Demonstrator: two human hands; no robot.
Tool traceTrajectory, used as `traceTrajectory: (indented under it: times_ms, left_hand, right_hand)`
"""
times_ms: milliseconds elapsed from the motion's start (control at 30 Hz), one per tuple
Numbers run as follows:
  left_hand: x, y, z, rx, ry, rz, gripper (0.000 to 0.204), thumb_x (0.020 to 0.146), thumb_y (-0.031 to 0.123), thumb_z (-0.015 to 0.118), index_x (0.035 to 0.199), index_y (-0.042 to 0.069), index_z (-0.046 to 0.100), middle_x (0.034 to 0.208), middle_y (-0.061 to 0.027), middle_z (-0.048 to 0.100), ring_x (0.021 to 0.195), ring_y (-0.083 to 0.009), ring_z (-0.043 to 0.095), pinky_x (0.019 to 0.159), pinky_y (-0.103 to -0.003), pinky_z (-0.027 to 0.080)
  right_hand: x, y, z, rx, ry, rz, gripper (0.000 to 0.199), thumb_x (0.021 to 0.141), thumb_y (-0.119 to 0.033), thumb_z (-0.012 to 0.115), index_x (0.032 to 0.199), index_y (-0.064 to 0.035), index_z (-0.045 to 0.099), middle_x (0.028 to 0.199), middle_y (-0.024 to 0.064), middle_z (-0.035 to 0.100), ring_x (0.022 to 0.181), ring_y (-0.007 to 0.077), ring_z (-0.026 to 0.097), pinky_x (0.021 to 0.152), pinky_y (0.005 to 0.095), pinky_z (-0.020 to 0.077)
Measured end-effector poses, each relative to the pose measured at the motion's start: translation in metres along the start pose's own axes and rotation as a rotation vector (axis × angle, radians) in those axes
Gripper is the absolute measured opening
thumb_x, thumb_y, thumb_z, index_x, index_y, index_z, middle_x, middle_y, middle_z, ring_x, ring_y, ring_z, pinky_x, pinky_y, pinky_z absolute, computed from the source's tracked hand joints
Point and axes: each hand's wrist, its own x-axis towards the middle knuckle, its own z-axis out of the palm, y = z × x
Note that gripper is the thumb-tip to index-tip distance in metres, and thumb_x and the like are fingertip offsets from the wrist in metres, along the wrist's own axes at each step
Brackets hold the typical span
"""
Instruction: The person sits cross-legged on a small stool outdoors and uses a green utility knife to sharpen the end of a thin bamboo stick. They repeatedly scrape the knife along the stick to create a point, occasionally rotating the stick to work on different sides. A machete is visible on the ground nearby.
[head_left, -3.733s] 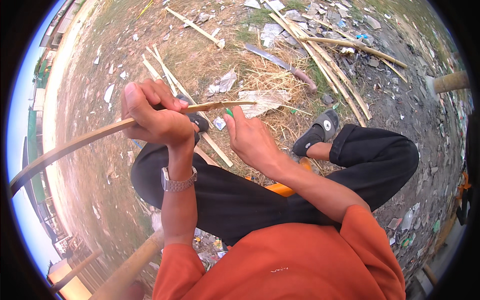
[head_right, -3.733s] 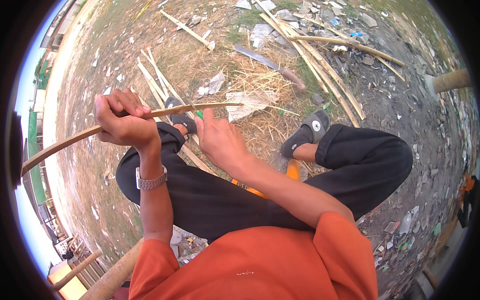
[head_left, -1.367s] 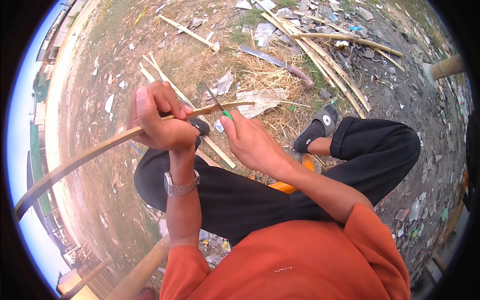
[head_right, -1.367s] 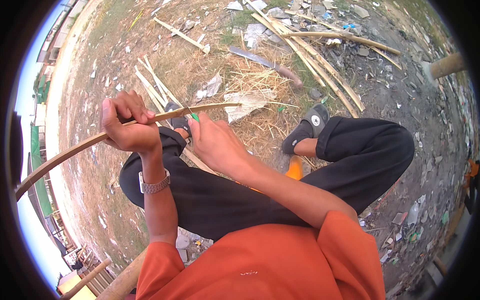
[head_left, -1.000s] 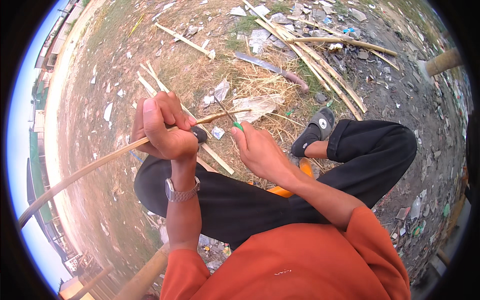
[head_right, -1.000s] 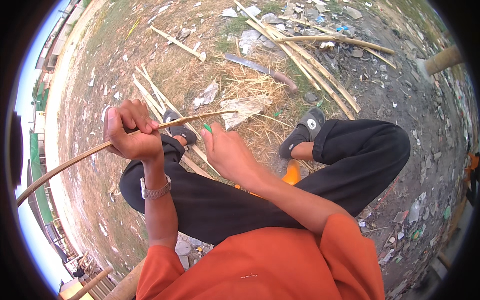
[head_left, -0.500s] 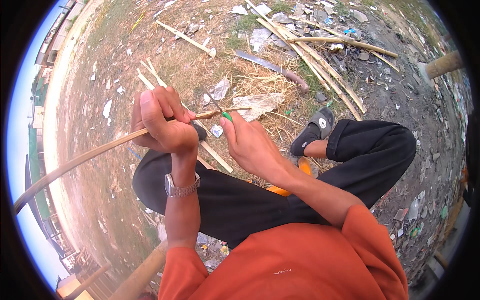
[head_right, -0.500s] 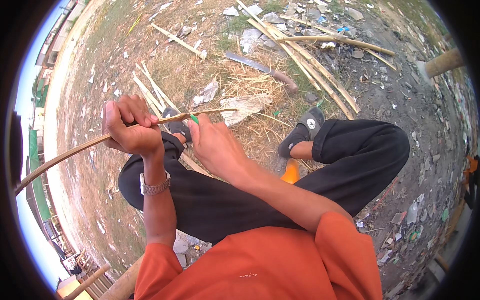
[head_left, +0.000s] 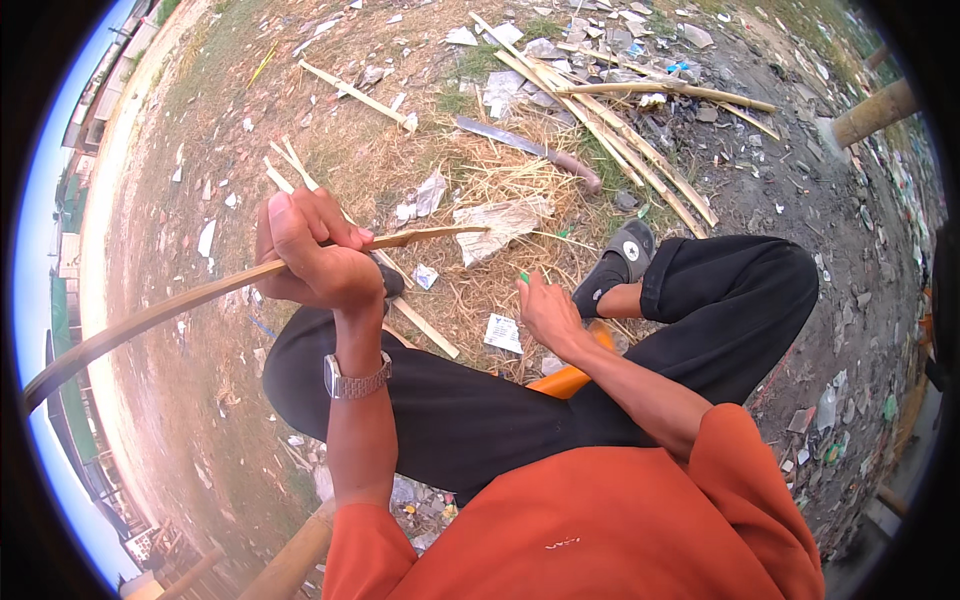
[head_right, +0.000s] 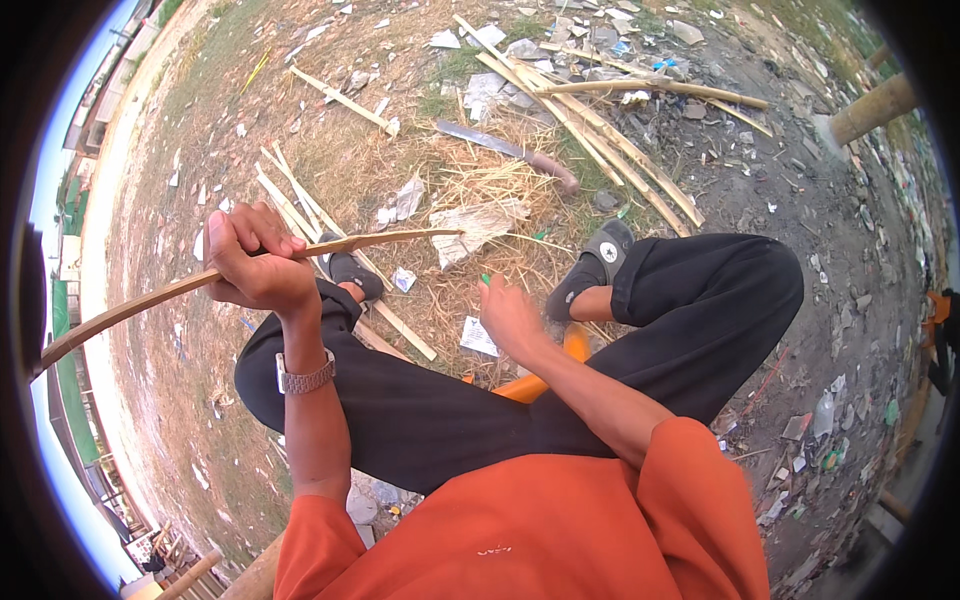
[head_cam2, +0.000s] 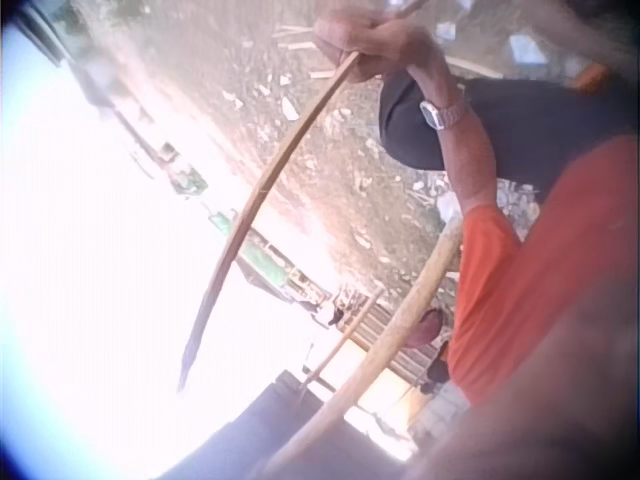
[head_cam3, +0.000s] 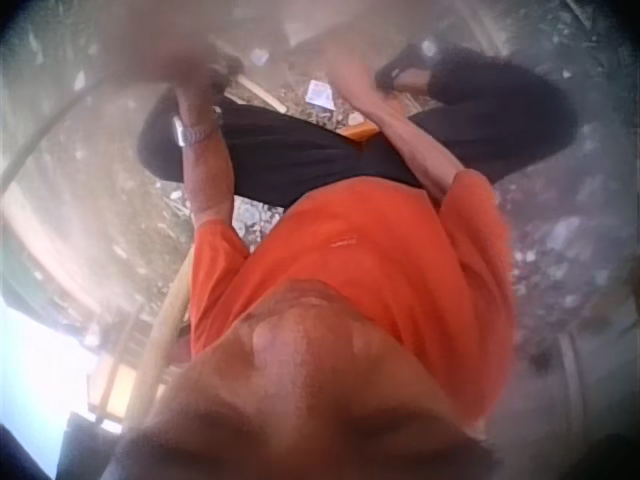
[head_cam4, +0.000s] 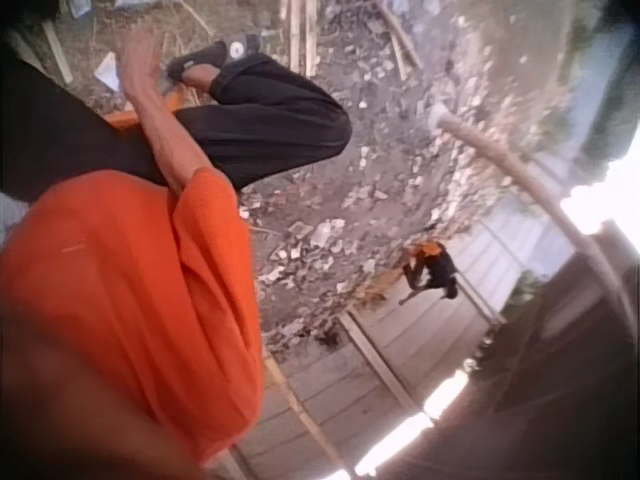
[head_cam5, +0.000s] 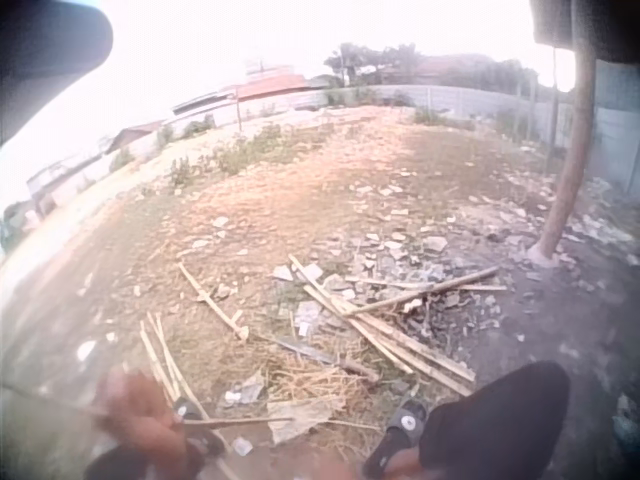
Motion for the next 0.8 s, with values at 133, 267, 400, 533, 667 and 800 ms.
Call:
traceTrajectory:
  times_ms: [133,267,400,533,667,800]
  left_hand:
    - [-0.002,0.004,-0.005,-0.001,-0.009,-0.024,0.039,0.092,0.015,0.041,0.055,0.011,0.029,0.043,-0.0016,0.028,0.034,-0.0082,0.025,0.030,-0.022,0.024]
    - [-0.001,0.005,-0.006,0.040,0.004,-0.013,0.039,0.092,0.016,0.042,0.056,0.011,0.029,0.044,-0.0015,0.029,0.035,-0.0082,0.025,0.031,-0.021,0.025]
    - [-0.001,0.005,-0.002,0.057,0.033,-0.009,0.038,0.092,0.016,0.042,0.057,0.011,0.029,0.045,-0.0015,0.029,0.036,-0.0081,0.026,0.031,-0.021,0.027]
    - [0.001,0.003,-0.009,0.098,0.102,-0.022,0.038,0.094,0.017,0.042,0.059,0.010,0.031,0.046,-0.0016,0.031,0.037,-0.0083,0.028,0.032,-0.021,0.029]
    - [0.001,0.004,0.002,0.140,0.096,0.003,0.039,0.094,0.019,0.042,0.058,0.007,0.035,0.046,-0.0025,0.035,0.035,-0.0090,0.033,0.033,-0.022,0.032]
    - [0.009,-0.001,0.000,0.144,0.145,-0.026,0.039,0.096,0.020,0.043,0.060,0.007,0.037,0.049,-0.0022,0.037,0.036,-0.0083,0.034,0.034,-0.022,0.033]
  right_hand:
    - [-0.009,-0.059,-0.038,0.257,0.075,-0.197,0.033,0.100,-0.029,0.039,0.096,0.0023,0.046,0.059,0.0263,0.055,0.061,0.0456,0.058,0.058,0.0536,0.0444]
    - [0.000,-0.094,-0.034,0.330,0.014,-0.284,0.029,0.099,-0.029,0.040,0.097,-0.0003,0.047,0.060,0.0266,0.056,0.062,0.0463,0.059,0.058,0.0545,0.0450]
    - [0.031,-0.040,0.021,0.137,0.030,-0.102,0.029,0.099,-0.028,0.041,0.096,0.0007,0.046,0.057,0.0251,0.055,0.059,0.0471,0.058,0.056,0.0545,0.0472]
    - [0.017,-0.063,0.008,0.147,0.020,-0.195,0.031,0.100,-0.029,0.038,0.097,0.0014,0.045,0.061,0.0277,0.057,0.061,0.0472,0.059,0.056,0.0546,0.0469]
    - [0.031,-0.058,0.029,0.316,0.034,-0.099,0.032,0.100,-0.029,0.038,0.098,0.0016,0.043,0.060,0.0286,0.056,0.058,0.0482,0.058,0.056,0.0551,0.0465]
    - [0.042,-0.059,0.038,0.207,0.113,-0.208,0.030,0.099,-0.029,0.038,0.097,0.0003,0.042,0.059,0.0284,0.056,0.058,0.0460,0.060,0.053,0.0555,0.0472]
